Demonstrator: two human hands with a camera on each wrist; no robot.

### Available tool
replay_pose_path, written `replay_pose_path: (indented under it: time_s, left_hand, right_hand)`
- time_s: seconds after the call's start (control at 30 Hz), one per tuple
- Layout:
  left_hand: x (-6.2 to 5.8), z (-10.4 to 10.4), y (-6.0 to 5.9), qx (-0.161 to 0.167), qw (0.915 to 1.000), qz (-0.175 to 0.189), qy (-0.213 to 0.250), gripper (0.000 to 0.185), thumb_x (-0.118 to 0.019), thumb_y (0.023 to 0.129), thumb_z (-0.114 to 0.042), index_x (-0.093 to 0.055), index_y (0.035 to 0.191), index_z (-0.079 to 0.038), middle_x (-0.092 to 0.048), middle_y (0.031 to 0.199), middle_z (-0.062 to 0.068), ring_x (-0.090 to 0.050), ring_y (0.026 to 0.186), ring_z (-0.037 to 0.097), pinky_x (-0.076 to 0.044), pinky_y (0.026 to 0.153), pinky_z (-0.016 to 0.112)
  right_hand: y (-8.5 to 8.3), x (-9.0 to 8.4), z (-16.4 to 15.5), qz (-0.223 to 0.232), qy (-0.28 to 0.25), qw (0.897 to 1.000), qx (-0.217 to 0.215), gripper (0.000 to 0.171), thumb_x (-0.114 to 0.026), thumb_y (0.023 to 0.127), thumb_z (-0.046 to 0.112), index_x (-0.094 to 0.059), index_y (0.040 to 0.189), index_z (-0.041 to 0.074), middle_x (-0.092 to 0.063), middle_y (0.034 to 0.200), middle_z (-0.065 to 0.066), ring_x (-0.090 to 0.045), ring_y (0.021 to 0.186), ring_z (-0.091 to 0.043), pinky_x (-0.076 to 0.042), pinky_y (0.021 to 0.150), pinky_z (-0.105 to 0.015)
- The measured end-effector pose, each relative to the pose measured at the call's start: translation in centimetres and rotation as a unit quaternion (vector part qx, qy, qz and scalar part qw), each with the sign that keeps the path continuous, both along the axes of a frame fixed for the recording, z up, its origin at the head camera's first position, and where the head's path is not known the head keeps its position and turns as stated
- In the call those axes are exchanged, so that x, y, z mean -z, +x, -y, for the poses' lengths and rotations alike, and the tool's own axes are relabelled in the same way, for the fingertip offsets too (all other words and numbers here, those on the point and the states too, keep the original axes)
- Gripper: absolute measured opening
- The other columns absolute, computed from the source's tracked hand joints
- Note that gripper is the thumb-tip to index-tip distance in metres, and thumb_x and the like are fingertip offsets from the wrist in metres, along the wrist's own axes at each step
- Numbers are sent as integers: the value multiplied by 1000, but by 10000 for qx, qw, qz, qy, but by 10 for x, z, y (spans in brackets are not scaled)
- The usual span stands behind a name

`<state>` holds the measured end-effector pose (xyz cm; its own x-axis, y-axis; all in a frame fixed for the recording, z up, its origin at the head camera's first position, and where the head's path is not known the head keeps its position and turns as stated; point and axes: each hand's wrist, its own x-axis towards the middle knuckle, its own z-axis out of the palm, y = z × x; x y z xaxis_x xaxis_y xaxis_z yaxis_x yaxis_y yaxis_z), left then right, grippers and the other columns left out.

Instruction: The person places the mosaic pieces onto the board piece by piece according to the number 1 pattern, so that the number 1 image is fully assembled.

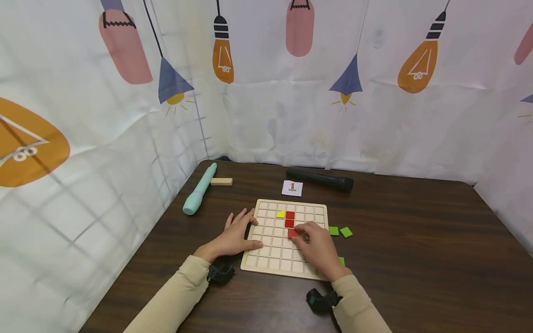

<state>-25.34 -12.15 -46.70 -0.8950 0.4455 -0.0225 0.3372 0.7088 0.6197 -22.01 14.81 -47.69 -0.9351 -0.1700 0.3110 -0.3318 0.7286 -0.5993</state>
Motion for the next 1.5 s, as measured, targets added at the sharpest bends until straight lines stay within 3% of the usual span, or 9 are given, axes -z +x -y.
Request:
replay_pose_path:
  time_s: [0.47,1.27,1.5]
  left_hand:
    - [0,0,-1,15,10000,-17,32,51,-75,84,-46,-51,117,-16,-18,161,13,-5,150,33,11,114,57]
    - [-1,-1,-1,-6,10000,-16,-36,51,-76,83,-46,-51,116,-15,-18,161,13,-5,150,33,10,115,57]
    - [-1,-1,0,-29,10000,-25,-59,51,-76,83,-45,-51,116,-16,-19,161,13,-6,150,33,10,114,58]
  right_hand:
    - [-5,6,12,-272,8,9995,149,28,-81,83,22,-74,108,13,-66,104,2,-63,94,-18,-54,80,-38]
    - [-5,6,13,-188,-43,9994,301,28,-80,83,23,-75,108,13,-66,101,1,-57,83,-15,-47,70,-33]
    - [-4,7,12,-136,-15,9994,311,28,-80,83,24,-74,109,12,-66,102,1,-59,88,-17,-49,74,-35]
